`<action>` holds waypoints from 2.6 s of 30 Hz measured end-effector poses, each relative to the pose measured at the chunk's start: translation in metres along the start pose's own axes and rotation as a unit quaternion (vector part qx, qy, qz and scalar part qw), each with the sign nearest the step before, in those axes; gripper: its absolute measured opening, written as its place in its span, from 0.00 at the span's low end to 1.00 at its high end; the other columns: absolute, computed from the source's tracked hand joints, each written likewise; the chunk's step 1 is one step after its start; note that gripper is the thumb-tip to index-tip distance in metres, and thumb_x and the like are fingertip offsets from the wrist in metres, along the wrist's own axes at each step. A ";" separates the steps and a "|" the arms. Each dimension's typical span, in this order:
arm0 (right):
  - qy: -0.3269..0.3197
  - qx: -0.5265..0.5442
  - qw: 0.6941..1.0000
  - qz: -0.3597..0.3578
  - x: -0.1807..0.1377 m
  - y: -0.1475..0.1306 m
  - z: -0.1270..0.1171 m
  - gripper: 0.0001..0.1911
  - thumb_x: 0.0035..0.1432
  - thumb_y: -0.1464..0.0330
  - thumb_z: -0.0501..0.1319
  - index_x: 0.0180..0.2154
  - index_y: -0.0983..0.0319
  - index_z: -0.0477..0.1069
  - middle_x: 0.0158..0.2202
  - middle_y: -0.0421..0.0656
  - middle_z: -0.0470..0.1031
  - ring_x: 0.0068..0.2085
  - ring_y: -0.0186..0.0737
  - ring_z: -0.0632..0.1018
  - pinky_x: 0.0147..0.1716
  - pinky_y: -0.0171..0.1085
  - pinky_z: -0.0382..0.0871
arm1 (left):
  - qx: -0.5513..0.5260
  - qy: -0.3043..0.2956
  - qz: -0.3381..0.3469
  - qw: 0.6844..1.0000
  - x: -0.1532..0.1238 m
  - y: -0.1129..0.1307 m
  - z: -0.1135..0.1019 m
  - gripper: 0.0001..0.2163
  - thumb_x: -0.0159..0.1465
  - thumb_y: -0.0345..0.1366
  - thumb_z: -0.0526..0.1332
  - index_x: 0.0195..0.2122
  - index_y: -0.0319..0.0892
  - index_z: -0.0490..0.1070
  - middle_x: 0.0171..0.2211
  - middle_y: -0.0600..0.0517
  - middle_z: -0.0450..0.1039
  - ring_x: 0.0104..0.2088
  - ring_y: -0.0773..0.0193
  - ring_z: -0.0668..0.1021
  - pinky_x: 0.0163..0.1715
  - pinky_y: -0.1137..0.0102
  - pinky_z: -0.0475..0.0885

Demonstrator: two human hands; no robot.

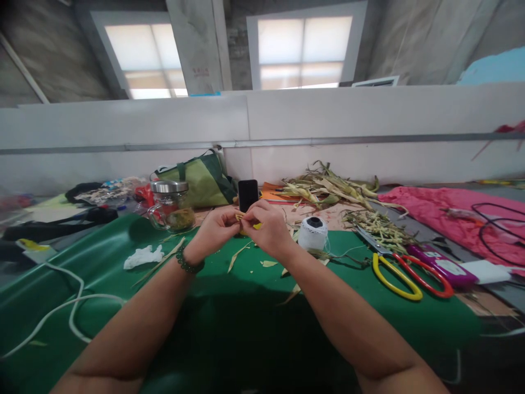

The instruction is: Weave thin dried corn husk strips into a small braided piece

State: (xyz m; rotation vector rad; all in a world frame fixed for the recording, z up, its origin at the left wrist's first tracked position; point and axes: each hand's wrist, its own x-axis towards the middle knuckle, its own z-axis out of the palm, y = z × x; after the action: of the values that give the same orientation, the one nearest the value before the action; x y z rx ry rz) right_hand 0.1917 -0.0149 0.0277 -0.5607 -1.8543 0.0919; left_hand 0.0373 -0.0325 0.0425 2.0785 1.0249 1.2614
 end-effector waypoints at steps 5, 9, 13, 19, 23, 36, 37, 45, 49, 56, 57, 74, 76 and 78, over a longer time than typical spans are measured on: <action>0.000 -0.001 0.998 0.059 -0.001 0.001 0.002 0.07 0.53 0.69 0.63 0.24 0.61 0.71 0.25 0.41 0.71 0.28 0.35 0.72 0.28 0.34 0.68 | -0.012 0.005 -0.034 0.999 -0.001 -0.002 0.003 0.05 0.51 0.28 0.59 0.29 0.37 0.71 0.19 0.56 0.69 0.20 0.72 0.67 0.20 0.77 0.60; -0.012 0.048 0.995 0.092 0.000 0.005 0.002 0.07 0.55 0.63 0.63 0.34 0.60 0.75 0.27 0.41 0.74 0.27 0.34 0.73 0.27 0.34 0.68 | -0.010 0.000 -0.035 0.999 -0.001 -0.003 0.004 0.02 0.52 0.28 0.60 0.28 0.37 0.69 0.21 0.55 0.70 0.22 0.69 0.70 0.22 0.76 0.63; -0.042 0.022 0.998 0.049 0.000 0.007 0.002 0.08 0.55 0.62 0.64 0.35 0.59 0.76 0.31 0.42 0.76 0.29 0.35 0.74 0.30 0.34 0.68 | 0.065 0.014 -0.016 0.998 -0.001 -0.001 0.004 0.04 0.51 0.25 0.60 0.27 0.38 0.69 0.24 0.53 0.73 0.25 0.67 0.73 0.25 0.74 0.65; -0.088 -0.014 0.996 0.032 -0.002 0.004 0.001 0.03 0.53 0.71 0.61 0.30 0.62 0.74 0.24 0.40 0.71 0.27 0.34 0.70 0.28 0.33 0.63 | 0.139 0.048 -0.003 0.989 -0.008 0.005 0.011 0.15 0.52 0.20 0.57 0.41 0.39 0.67 0.32 0.50 0.75 0.33 0.63 0.77 0.31 0.72 0.69; -0.067 0.002 0.995 0.068 -0.002 0.001 0.002 0.06 0.54 0.69 0.60 0.27 0.61 0.74 0.24 0.40 0.72 0.28 0.35 0.71 0.29 0.34 0.63 | 0.096 0.013 -0.008 0.995 -0.007 0.003 0.013 0.11 0.52 0.24 0.60 0.37 0.39 0.68 0.30 0.51 0.75 0.33 0.62 0.76 0.31 0.71 0.70; -0.066 0.176 0.954 0.234 0.006 -0.001 -0.005 0.11 0.50 0.63 0.63 0.22 0.63 0.76 0.21 0.41 0.75 0.24 0.34 0.73 0.24 0.33 0.65 | -0.161 -0.126 -0.133 0.970 0.000 0.000 0.007 0.12 0.49 0.39 0.68 0.31 0.37 0.75 0.23 0.50 0.77 0.26 0.63 0.79 0.25 0.72 0.72; -0.069 0.184 0.951 0.239 0.006 -0.001 -0.006 0.10 0.49 0.64 0.64 0.23 0.63 0.76 0.21 0.41 0.75 0.24 0.33 0.73 0.24 0.33 0.65 | -0.164 -0.130 -0.140 0.968 0.000 -0.001 0.006 0.12 0.49 0.41 0.69 0.30 0.37 0.75 0.22 0.50 0.77 0.26 0.62 0.79 0.26 0.72 0.73; 0.000 0.167 0.956 0.240 0.015 0.015 -0.019 0.14 0.47 0.59 0.65 0.21 0.64 0.73 0.17 0.36 0.66 0.20 0.29 0.63 0.20 0.32 0.56 | -0.138 -0.168 -0.167 0.962 -0.002 0.001 0.004 0.16 0.49 0.47 0.69 0.24 0.38 0.73 0.23 0.49 0.78 0.23 0.66 0.78 0.23 0.74 0.71; 0.029 0.177 0.947 0.268 0.017 0.028 -0.021 0.18 0.46 0.54 0.65 0.23 0.63 0.73 0.15 0.35 0.61 0.19 0.27 0.59 0.17 0.31 0.52 | -0.165 -0.172 -0.180 0.954 -0.002 0.004 -0.004 0.17 0.47 0.49 0.70 0.26 0.38 0.74 0.24 0.48 0.79 0.25 0.64 0.79 0.26 0.72 0.73; -0.050 0.224 0.933 0.277 0.018 0.024 -0.024 0.24 0.47 0.47 0.63 0.26 0.64 0.73 0.19 0.37 0.67 0.21 0.28 0.66 0.20 0.30 0.61 | -0.153 -0.155 -0.157 0.963 -0.001 0.003 -0.008 0.16 0.49 0.46 0.70 0.26 0.37 0.75 0.23 0.48 0.79 0.24 0.64 0.78 0.26 0.72 0.73; -0.075 0.246 0.923 0.288 0.018 0.022 -0.025 0.25 0.48 0.47 0.62 0.29 0.64 0.73 0.21 0.38 0.69 0.21 0.28 0.68 0.21 0.30 0.63 | -0.147 -0.154 -0.156 0.964 -0.001 0.003 -0.007 0.15 0.49 0.46 0.70 0.26 0.37 0.75 0.23 0.49 0.78 0.24 0.64 0.78 0.25 0.72 0.72; -0.252 0.225 0.896 0.288 0.022 0.011 -0.048 0.19 0.44 0.56 0.69 0.21 0.65 0.71 0.17 0.37 0.70 0.18 0.27 0.68 0.17 0.28 0.61 | -0.257 -0.043 -0.221 0.940 0.004 -0.003 -0.014 0.21 0.42 0.46 0.74 0.29 0.36 0.74 0.25 0.48 0.79 0.27 0.64 0.80 0.31 0.72 0.75; -0.251 0.217 0.899 0.285 0.022 0.014 -0.048 0.19 0.45 0.56 0.68 0.21 0.65 0.70 0.17 0.38 0.70 0.19 0.27 0.68 0.18 0.29 0.61 | -0.258 -0.039 -0.218 0.940 0.004 -0.003 -0.014 0.20 0.42 0.45 0.74 0.29 0.36 0.74 0.25 0.48 0.79 0.27 0.64 0.80 0.31 0.71 0.75; -0.243 0.189 0.913 0.266 0.021 0.017 -0.047 0.18 0.47 0.55 0.66 0.21 0.64 0.71 0.18 0.38 0.70 0.20 0.29 0.69 0.20 0.31 0.62 | -0.243 -0.038 -0.209 0.946 0.004 -0.002 -0.013 0.17 0.44 0.43 0.73 0.29 0.36 0.75 0.25 0.49 0.79 0.27 0.64 0.80 0.30 0.72 0.75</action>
State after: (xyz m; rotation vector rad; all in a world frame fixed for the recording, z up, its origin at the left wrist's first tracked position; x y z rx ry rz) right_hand 0.2346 -0.0007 0.0573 -0.8029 -2.0289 1.0143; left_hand 0.0260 -0.0274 0.0486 1.4319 0.9393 1.0695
